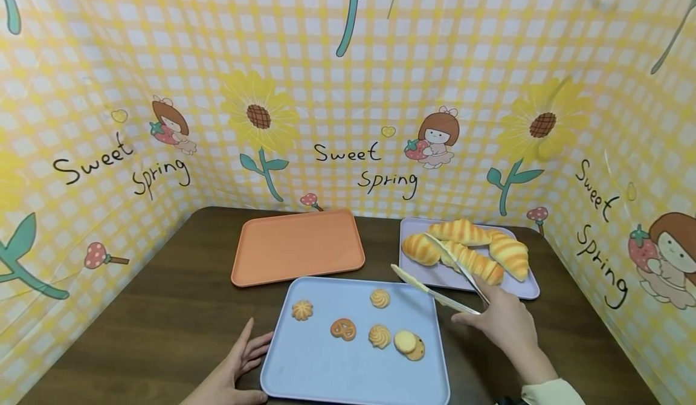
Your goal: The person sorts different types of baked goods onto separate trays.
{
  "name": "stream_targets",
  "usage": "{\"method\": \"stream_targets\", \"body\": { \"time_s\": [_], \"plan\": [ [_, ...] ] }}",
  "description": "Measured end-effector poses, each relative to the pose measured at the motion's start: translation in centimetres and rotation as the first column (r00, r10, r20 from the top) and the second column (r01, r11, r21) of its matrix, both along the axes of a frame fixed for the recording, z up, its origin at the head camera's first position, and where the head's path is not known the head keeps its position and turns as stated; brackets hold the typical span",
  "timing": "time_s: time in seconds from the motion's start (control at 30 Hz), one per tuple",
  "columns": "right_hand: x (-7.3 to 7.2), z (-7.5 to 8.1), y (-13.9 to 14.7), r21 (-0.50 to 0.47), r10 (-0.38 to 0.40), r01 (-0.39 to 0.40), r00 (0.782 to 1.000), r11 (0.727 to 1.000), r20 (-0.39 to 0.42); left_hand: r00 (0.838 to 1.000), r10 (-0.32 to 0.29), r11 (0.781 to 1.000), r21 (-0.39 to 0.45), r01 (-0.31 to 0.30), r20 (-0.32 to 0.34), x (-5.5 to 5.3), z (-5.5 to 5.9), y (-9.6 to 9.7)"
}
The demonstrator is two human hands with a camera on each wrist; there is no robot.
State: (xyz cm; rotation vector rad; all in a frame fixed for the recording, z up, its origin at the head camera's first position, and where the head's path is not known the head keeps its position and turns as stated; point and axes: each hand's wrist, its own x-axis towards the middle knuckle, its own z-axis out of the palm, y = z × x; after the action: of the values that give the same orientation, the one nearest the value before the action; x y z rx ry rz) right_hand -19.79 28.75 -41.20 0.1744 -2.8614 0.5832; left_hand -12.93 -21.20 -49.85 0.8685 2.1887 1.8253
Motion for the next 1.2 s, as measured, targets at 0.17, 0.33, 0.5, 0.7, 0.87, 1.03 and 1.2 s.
{"method": "stream_targets", "body": {
  "time_s": [0.17,0.33,0.5,0.7,0.87,1.03,1.2],
  "plan": [
    [1.5,-0.1,0.4,-0.034,0.067,-0.067,0.998,0.997,-0.008,1.0,-0.004,1.0,0.005,0.004,-0.019,0.0,0.0,0.1],
    [2.6,-0.1,0.8,-0.037,0.103,-0.101,0.993,0.994,0.051,1.0,-0.007,1.0,0.009,0.007,-0.01,-0.1,0.0,0.1],
    [3.5,-0.2,1.5,-0.031,0.175,-0.173,0.98,0.984,0.093,0.999,-0.016,1.0,0.015,0.016,-0.047,-0.1,-0.1,0.1],
    [4.1,-0.7,2.8,-0.008,0.337,-0.34,0.929,0.94,0.153,0.998,-0.018,1.0,0.019,0.019,-0.064,-0.1,-0.3,0.0],
    [4.2,-1.3,3.8,0.003,0.448,-0.451,0.887,0.892,0.112,0.999,-0.017,1.0,0.014,0.018,-0.037,-0.1,-0.2,0.0],
    [4.3,-1.3,4.8,0.016,0.447,-0.454,0.882,0.891,0.153,1.0,-0.016,1.0,0.009,0.016,-0.003,-0.1,0.0,0.0],
    [4.3,-1.4,5.3,-0.007,0.466,-0.47,0.873,0.883,0.145,1.0,-0.009,1.0,-0.005,0.009,0.006,0.0,0.2,0.0]
  ]
}}
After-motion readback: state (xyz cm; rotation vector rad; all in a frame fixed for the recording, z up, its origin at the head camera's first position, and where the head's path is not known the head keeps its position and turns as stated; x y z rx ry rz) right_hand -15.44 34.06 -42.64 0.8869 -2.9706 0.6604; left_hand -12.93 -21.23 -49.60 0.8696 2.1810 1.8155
